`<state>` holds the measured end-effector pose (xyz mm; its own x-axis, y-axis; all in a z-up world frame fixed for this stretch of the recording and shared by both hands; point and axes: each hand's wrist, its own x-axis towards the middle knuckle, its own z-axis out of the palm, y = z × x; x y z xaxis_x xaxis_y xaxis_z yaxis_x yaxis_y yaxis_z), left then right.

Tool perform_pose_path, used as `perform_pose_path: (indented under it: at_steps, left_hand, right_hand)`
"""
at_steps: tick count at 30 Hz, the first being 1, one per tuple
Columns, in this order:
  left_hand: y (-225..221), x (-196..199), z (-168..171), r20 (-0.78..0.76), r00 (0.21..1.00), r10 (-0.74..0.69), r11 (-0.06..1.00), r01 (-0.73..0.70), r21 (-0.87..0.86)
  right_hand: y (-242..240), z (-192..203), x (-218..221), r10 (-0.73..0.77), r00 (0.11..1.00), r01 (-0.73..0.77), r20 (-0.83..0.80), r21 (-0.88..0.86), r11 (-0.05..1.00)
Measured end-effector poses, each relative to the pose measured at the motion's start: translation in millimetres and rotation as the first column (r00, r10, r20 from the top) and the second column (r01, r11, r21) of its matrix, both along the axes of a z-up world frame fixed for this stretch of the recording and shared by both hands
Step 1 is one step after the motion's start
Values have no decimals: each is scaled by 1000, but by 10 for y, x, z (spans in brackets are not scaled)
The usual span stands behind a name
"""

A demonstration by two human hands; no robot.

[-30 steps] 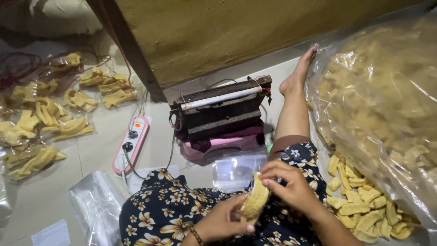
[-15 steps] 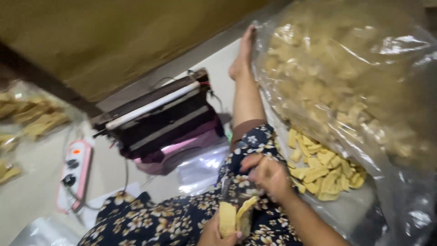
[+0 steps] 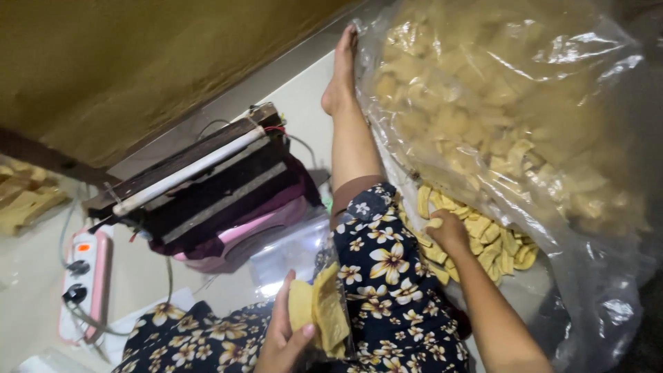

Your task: Manually packing small snack items into plastic bags from a large bulk supply on the floor.

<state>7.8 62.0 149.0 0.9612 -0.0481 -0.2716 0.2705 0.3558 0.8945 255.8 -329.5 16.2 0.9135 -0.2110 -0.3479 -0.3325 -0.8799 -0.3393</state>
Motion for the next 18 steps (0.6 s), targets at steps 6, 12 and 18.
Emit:
perform_pose_path:
  at_steps: [6,12,18]
  left_hand:
    - [-37,113,541,-55,986,-155,977,161,138]
    - [-96,114,652,119,982,-146,900,82,429]
    - [1,-46,593,137,988,-73,951,28,307]
  right_hand:
    - [786,1176,-35,-136,982,-41,133,846,531]
    - [1831,2542,-710,501,667,-729,552,623,284]
    - [1877,2963,-722,716,487,-788,500,606,112]
